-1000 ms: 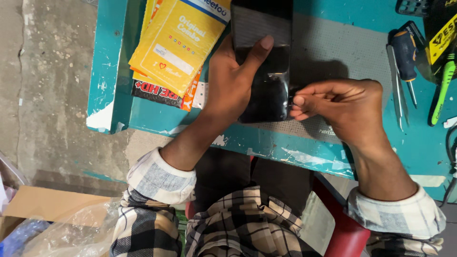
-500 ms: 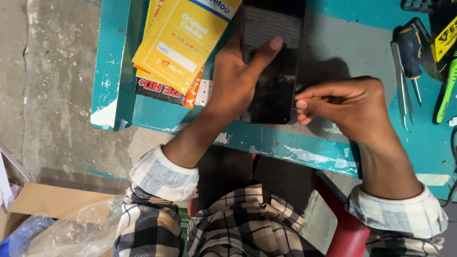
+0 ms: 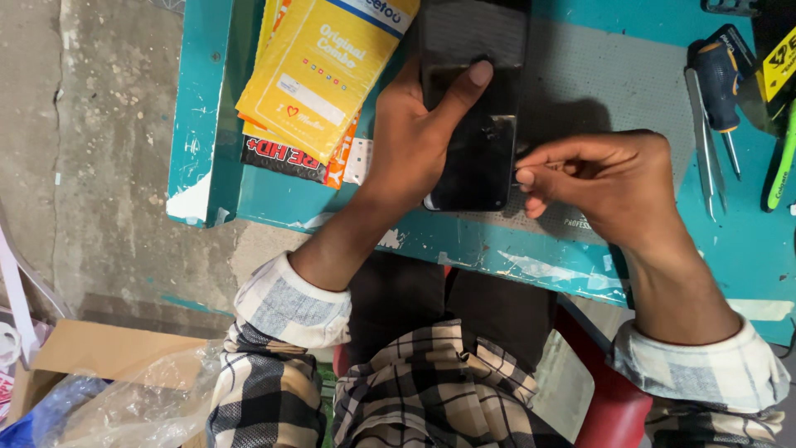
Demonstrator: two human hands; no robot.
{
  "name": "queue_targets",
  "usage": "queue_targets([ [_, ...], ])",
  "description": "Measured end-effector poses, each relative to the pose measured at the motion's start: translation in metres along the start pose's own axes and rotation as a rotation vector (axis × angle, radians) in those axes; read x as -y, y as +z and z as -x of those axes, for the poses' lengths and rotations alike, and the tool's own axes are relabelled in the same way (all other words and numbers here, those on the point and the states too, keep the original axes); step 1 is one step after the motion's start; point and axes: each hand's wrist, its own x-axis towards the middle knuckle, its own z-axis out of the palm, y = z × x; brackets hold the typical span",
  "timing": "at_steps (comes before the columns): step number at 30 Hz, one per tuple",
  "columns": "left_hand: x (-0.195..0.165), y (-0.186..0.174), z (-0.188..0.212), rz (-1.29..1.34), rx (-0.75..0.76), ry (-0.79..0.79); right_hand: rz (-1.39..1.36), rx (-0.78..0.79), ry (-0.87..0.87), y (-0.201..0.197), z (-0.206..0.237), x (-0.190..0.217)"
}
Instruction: The person removes the back cover of a smartphone, then uses a screwdriver to unscrew internal components. The phone is held and rotated to access different sides, and the back cover is placed on the table.
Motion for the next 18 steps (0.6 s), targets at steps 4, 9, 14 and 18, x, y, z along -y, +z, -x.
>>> queue_targets([
  [4, 0.001, -0.001, 0.000, 0.025, 0.006, 0.024, 0.006, -0.014, -0.021, 0.004, 0.000, 0.001],
  [9, 0.003, -0.001, 0.001, 0.004, -0.031, -0.002, -0.017, -0.046, -0.020, 0.011, -0.001, 0.001],
  [14, 0.003, -0.001, -0.001, 0.052, -0.030, -0.012, -0.014, -0.056, -0.070, 0.010, 0.002, 0.004],
  [18, 0.001, -0.001, 0.000, 0.113, -0.015, -0.009, -0.033, -0.043, -0.080, 0.010, 0.002, 0.004],
])
